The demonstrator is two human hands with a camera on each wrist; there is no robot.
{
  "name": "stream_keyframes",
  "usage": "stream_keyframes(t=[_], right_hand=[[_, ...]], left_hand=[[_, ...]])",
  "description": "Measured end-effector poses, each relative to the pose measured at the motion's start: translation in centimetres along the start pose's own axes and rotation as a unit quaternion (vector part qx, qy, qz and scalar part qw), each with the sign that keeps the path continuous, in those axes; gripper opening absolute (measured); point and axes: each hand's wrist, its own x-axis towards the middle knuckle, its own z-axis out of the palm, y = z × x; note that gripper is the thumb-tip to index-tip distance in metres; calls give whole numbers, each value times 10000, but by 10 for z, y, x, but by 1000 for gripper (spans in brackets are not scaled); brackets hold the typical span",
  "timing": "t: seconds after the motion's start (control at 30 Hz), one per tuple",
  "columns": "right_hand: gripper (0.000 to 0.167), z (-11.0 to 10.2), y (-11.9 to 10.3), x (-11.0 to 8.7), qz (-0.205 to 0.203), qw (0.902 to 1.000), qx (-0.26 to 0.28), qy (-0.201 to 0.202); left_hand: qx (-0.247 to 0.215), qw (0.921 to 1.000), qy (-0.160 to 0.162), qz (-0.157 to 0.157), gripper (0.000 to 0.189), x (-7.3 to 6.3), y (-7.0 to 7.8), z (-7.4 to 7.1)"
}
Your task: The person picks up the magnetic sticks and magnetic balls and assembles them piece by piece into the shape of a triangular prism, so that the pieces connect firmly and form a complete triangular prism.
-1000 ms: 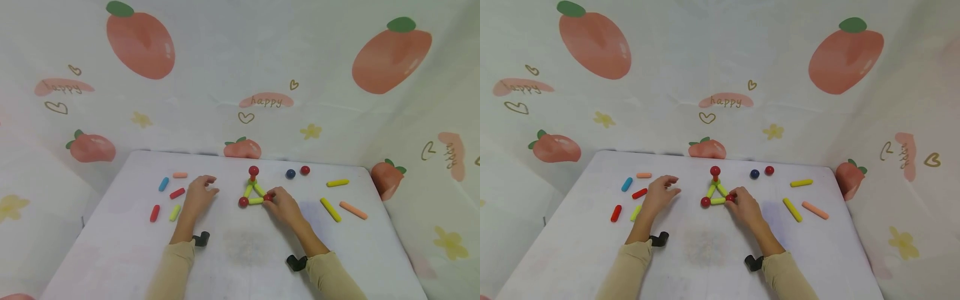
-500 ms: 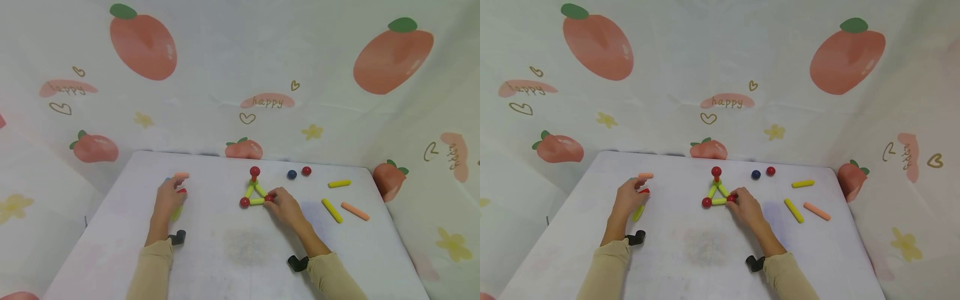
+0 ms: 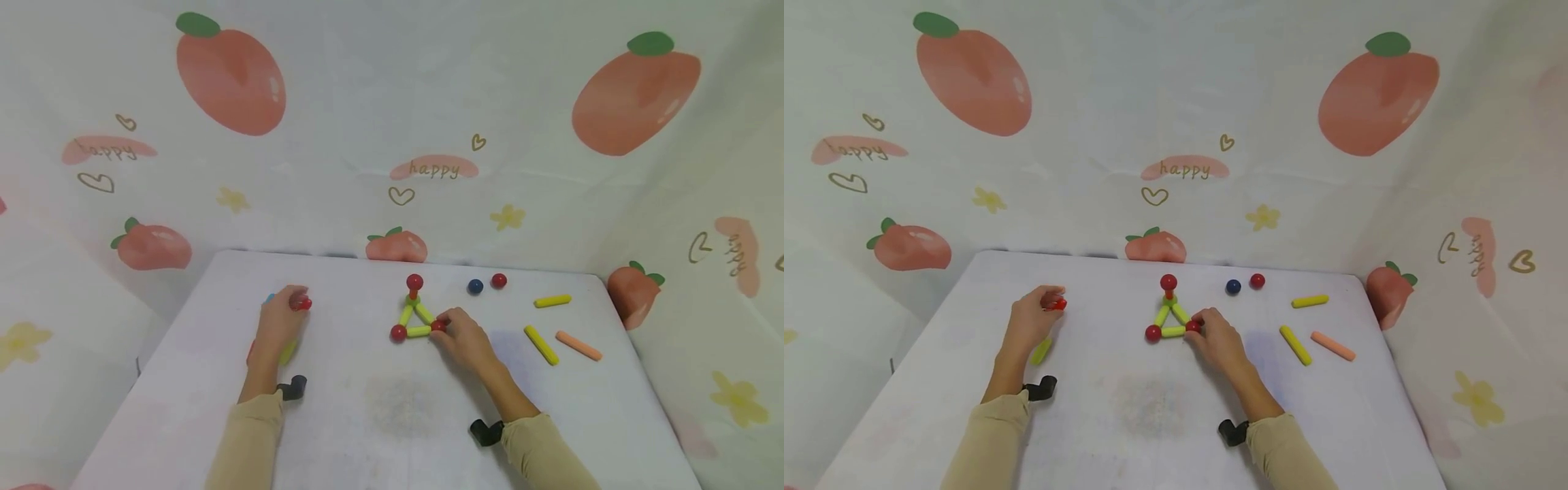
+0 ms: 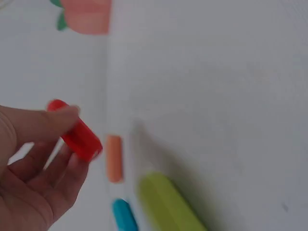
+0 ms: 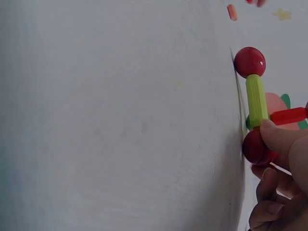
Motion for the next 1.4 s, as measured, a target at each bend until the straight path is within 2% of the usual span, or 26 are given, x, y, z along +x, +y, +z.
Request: stream_keyframes(t=[0.1,0.2,0.37,0.53,0.63,0.73,0.87,1.1,1.17,1.3,1.4], right_hand=[[33,-2,0,-1,-5,10000,-13,37],[34,-2,0,-1,51,10000,40,17],[35,-2,0,-2,60,10000,45,14],[35,-2,-2,-1,-14,10000,88,31],[35,-1,-3,0,-33,9999,99,37],[35,0,-3,0,-24,9999,92,34],[35,1,-4,0,-9,10000,64,17],[34,1,-2,-1,-200,9997,-22,108],[34,1,-1,-2,-225,9996,-6,150],[34,1,0,-2,-297,9994,-58,186],[36,-1,1,-2,-280,9996,-73,64]], left_hand=[[-601,9981,-14,121,47,-2,21,2],[-1230,9921,-136,226,47,-7,42,11],[-2142,9753,-417,341,42,-18,67,46],[-2469,9657,-631,501,39,-26,79,83],[-2486,9644,-763,485,36,-29,82,98],[-2502,9638,-842,378,34,-31,83,107],[-2532,9625,-936,256,34,-33,82,113],[-2455,9636,-1028,257,36,-33,81,118],[-2239,9681,-1085,291,37,-33,81,119],[-1428,9817,-1191,408,38,-31,79,120],[-922,9862,-1321,382,37,-30,77,121]])
